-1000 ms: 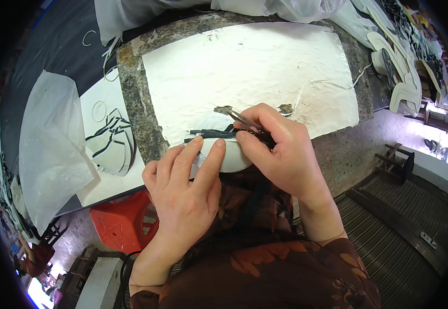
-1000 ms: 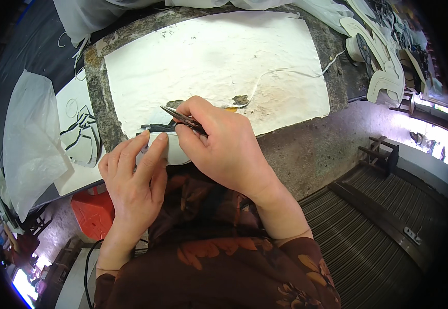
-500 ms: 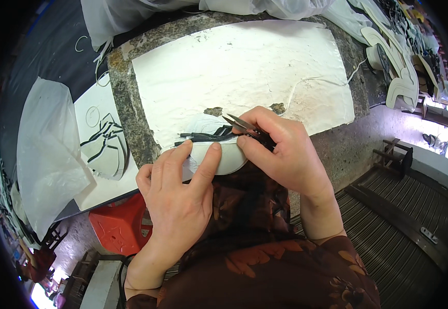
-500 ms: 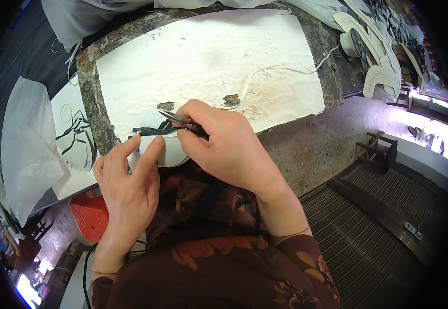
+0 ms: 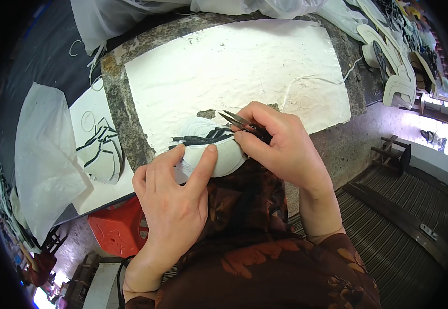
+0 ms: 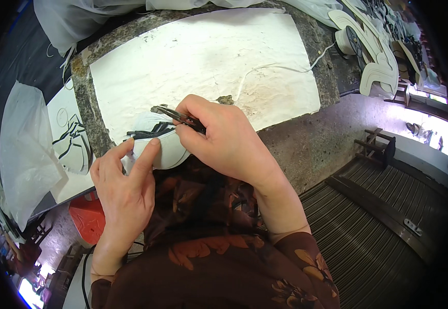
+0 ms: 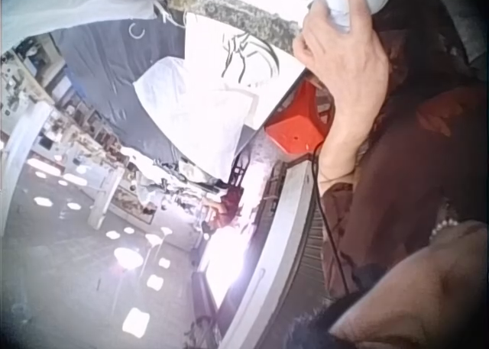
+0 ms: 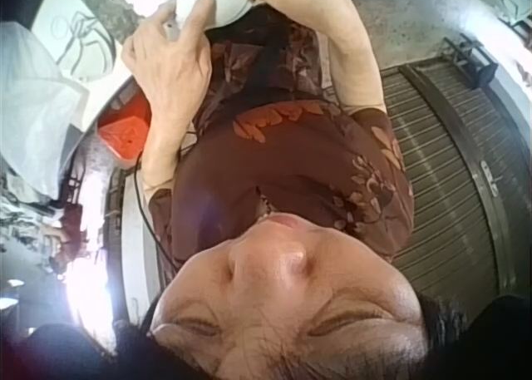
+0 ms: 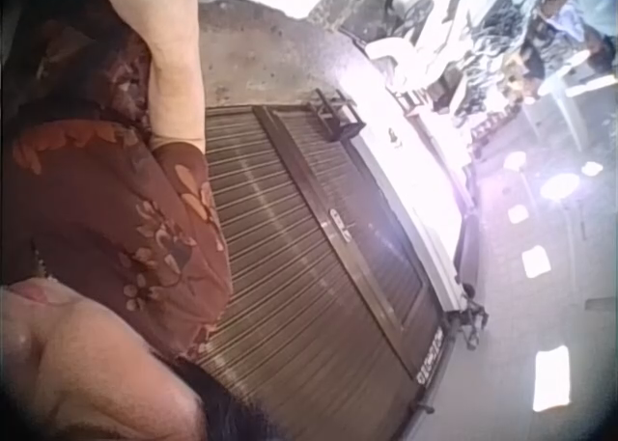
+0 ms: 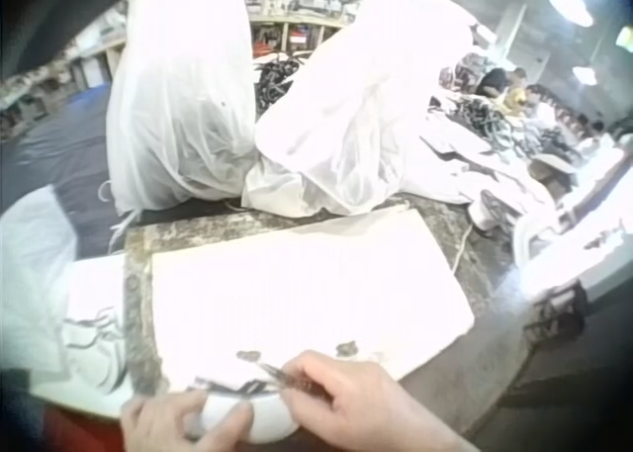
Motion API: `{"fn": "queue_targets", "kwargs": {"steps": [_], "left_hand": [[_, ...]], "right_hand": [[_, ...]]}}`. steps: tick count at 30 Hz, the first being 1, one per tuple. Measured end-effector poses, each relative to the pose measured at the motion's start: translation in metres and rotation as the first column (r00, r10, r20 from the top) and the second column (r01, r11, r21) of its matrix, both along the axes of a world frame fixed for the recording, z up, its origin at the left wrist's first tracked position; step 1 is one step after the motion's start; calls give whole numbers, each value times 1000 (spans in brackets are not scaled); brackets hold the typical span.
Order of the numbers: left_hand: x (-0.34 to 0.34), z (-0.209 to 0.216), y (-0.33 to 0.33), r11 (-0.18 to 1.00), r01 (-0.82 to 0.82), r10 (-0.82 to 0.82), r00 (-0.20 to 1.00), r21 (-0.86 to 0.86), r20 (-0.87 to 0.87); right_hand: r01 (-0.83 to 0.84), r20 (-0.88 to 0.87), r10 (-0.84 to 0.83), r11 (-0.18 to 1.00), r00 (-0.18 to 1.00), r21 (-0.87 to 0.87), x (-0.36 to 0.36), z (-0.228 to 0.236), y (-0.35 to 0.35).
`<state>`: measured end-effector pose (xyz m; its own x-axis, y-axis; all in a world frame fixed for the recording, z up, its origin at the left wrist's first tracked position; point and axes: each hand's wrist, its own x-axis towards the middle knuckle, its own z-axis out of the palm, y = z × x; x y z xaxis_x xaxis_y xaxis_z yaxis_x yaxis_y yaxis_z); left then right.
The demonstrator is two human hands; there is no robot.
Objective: Trimming excess material from shoe components using small clippers or nippers.
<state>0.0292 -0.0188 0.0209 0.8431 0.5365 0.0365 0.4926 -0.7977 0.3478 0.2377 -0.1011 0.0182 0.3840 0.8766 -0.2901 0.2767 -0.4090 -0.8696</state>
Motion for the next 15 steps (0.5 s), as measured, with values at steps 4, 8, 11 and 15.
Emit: {"fn": "queue_targets", "kwargs": {"steps": [4,8,11,15], "left_hand": [[0,-2,-1,1000,-1,1,1000,-6,18],[-1,-5,-3,1000,-11,12,999,-19,39],[-1,-4,2,998,-28,32,996,-60,78],[1,0,10,976,-83,109,987,-201,118]], "right_hand": [[2,16,-1,999,1000,-38,1,-1,2],[-7,-40,3,995,999,-97,3,-7,6],[-23,-200,-1,993,980,-117,11,-6,6],[9,-324,-14,1000,946,-19,18,-10,-3]]}}
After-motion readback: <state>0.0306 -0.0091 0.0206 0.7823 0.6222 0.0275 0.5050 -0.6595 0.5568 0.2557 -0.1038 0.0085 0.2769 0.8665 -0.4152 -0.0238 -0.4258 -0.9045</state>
